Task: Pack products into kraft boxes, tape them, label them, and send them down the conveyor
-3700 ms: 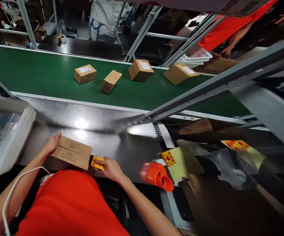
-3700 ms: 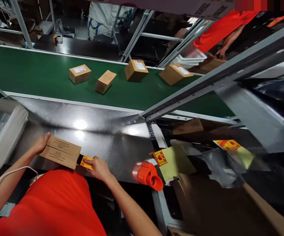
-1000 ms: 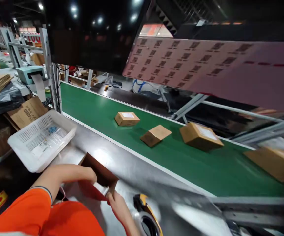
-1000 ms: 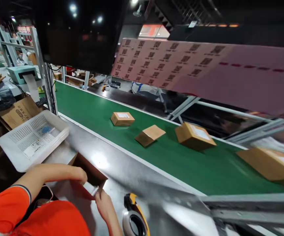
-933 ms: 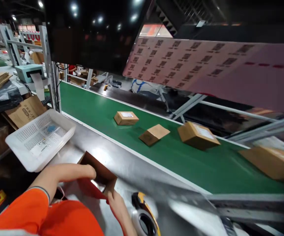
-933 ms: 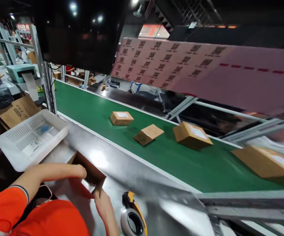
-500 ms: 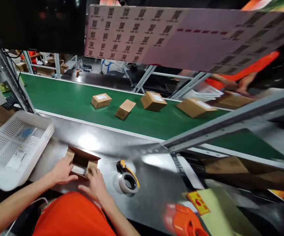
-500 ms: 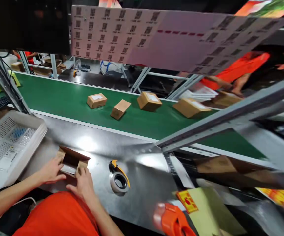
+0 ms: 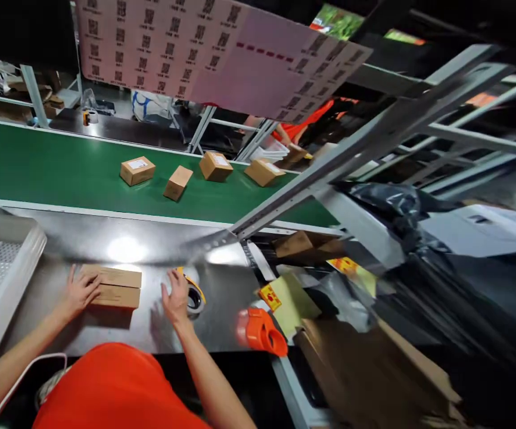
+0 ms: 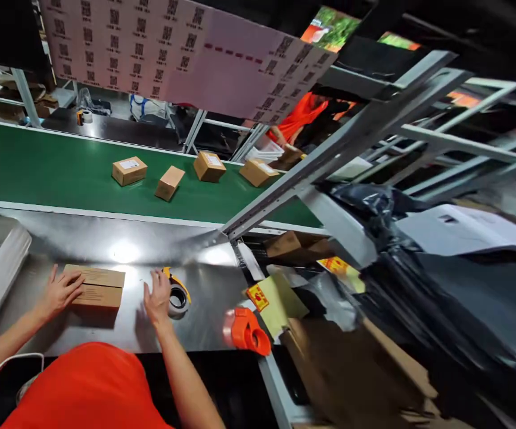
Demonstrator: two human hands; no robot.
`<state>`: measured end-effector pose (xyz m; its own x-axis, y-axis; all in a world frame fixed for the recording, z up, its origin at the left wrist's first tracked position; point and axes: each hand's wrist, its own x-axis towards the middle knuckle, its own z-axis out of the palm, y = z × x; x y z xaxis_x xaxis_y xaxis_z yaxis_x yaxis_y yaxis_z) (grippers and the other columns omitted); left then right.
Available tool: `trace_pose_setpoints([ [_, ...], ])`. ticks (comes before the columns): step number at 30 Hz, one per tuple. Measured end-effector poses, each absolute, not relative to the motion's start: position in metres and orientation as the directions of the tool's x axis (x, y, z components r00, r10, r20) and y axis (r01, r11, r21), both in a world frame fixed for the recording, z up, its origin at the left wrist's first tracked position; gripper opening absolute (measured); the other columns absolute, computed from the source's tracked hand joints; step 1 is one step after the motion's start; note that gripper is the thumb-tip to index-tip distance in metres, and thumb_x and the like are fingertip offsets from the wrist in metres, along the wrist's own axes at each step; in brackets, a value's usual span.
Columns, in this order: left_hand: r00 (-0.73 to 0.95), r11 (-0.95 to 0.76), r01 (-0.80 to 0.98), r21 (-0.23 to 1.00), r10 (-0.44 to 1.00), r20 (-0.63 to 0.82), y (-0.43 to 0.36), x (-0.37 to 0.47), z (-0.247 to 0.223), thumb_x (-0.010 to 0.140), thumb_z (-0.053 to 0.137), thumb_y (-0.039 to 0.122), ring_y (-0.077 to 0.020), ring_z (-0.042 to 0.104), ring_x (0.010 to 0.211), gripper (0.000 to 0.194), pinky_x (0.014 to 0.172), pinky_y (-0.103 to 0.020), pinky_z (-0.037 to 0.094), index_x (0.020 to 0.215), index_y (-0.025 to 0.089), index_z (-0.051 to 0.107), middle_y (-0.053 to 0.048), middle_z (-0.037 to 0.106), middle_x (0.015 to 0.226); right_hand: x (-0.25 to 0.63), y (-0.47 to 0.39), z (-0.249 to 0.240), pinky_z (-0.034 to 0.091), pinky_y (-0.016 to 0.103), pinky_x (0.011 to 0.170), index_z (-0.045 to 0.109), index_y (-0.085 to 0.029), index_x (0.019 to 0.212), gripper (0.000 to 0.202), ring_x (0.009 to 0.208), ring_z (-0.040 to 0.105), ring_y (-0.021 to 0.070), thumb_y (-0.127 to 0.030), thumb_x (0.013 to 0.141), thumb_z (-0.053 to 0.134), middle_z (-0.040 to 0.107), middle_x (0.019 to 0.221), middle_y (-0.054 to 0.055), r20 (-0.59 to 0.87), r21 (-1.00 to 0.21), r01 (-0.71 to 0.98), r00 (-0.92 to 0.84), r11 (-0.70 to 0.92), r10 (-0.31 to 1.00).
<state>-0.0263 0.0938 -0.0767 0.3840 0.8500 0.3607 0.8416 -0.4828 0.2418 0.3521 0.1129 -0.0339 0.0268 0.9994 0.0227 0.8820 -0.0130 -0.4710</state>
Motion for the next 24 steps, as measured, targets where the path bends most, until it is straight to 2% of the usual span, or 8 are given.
trace_pose_setpoints([
  [3,0.375,-0.459,0.836,0.301,0.878,0.298,0.073,-0.030,-0.086,0.114,0.042,0.041,-0.0393,0.046,0.157,0.046,0.130,-0.074,0.026,0.144,0.031,0.074,-0.013,0.060,0.162,0.418,0.129,-0.034,0.046,0.055,0.115,0.065,-0.009,0.133,0.050,0.142,0.054,0.0398,-0.011,0.083,0.062,0.065,0.140,0.026,-0.088,-0.382,0.888,0.241,-0.256,0.967],
  [7,0.440,-0.509,0.775,0.376,0.860,0.257,0.072,-0.020,-0.081,0.114,0.040,0.030,-0.0368,0.022,0.169,0.048,0.129,-0.064,0.039,0.152,0.024,0.067,-0.013,0.047,0.172,0.460,0.141,-0.037,0.056,0.041,0.083,0.071,-0.012,0.099,0.027,0.093,0.075,0.0343,-0.007,0.072,0.066,0.073,0.084,0.015,-0.290,-0.283,0.884,0.292,-0.373,0.912],
  [11,0.494,-0.519,0.754,0.403,0.852,0.173,0.077,-0.005,-0.067,0.112,0.045,0.027,-0.0354,0.022,0.169,0.049,0.133,-0.064,0.036,0.158,0.019,0.060,-0.014,0.045,0.173,0.456,0.133,-0.021,0.058,0.037,0.078,0.068,-0.013,0.119,0.039,0.084,0.075,0.0288,-0.018,0.080,0.062,0.073,0.087,0.009,-0.331,-0.291,0.905,0.211,-0.312,0.920],
  [13,0.503,-0.511,0.760,0.401,0.854,0.135,0.077,0.001,-0.060,0.112,0.045,0.026,-0.0346,0.026,0.168,0.051,0.136,-0.063,0.028,0.161,0.014,0.055,-0.016,0.045,0.172,0.442,0.126,-0.004,0.060,0.037,0.088,0.058,-0.016,0.145,0.060,0.098,0.075,0.0263,-0.024,0.085,0.060,0.075,0.108,0.009,-0.236,-0.428,0.893,0.039,-0.140,0.971],
  [16,0.479,-0.480,0.761,0.436,0.870,0.122,0.077,0.005,-0.057,0.113,0.043,0.026,-0.0333,0.025,0.169,0.053,0.139,-0.062,0.021,0.162,0.012,0.052,-0.017,0.043,0.174,0.404,0.114,0.018,0.058,0.042,0.106,0.049,-0.026,0.163,0.072,0.123,0.069,0.0266,-0.023,0.091,0.056,0.064,0.137,0.011,0.080,-0.596,0.728,-0.366,0.339,0.927],
  [19,0.397,-0.404,0.713,0.573,0.906,0.146,0.080,0.004,-0.061,0.111,0.046,0.029,-0.0319,0.025,0.169,0.049,0.135,-0.062,0.030,0.157,0.018,0.061,-0.015,0.044,0.174,0.356,0.106,0.020,0.060,0.043,0.104,0.058,-0.031,0.158,0.072,0.124,0.067,0.0271,-0.012,0.088,0.056,0.059,0.141,0.014,0.238,-0.504,0.579,-0.620,0.641,0.748],
  [22,0.278,-0.301,0.608,0.735,0.947,0.158,0.080,0.007,-0.063,0.108,0.053,0.033,-0.0338,0.040,0.162,0.039,0.131,-0.066,0.034,0.134,0.024,0.080,-0.013,0.060,0.162,0.326,0.100,0.005,0.064,0.044,0.094,0.061,-0.031,0.155,0.079,0.115,0.067,0.0285,-0.008,0.080,0.060,0.061,0.137,0.014,0.270,-0.348,0.565,-0.703,0.748,0.658],
  [24,0.061,-0.191,0.523,0.831,0.980,0.187,0.075,0.015,-0.057,0.105,0.057,0.038,-0.0357,0.051,0.153,0.034,0.129,-0.066,0.037,0.116,0.024,0.086,-0.013,0.072,0.147,0.324,0.098,-0.006,0.064,0.044,0.092,0.059,-0.033,0.156,0.084,0.115,0.067,0.0292,-0.007,0.077,0.060,0.060,0.137,0.014,0.278,-0.292,0.582,-0.707,0.759,0.650],
])
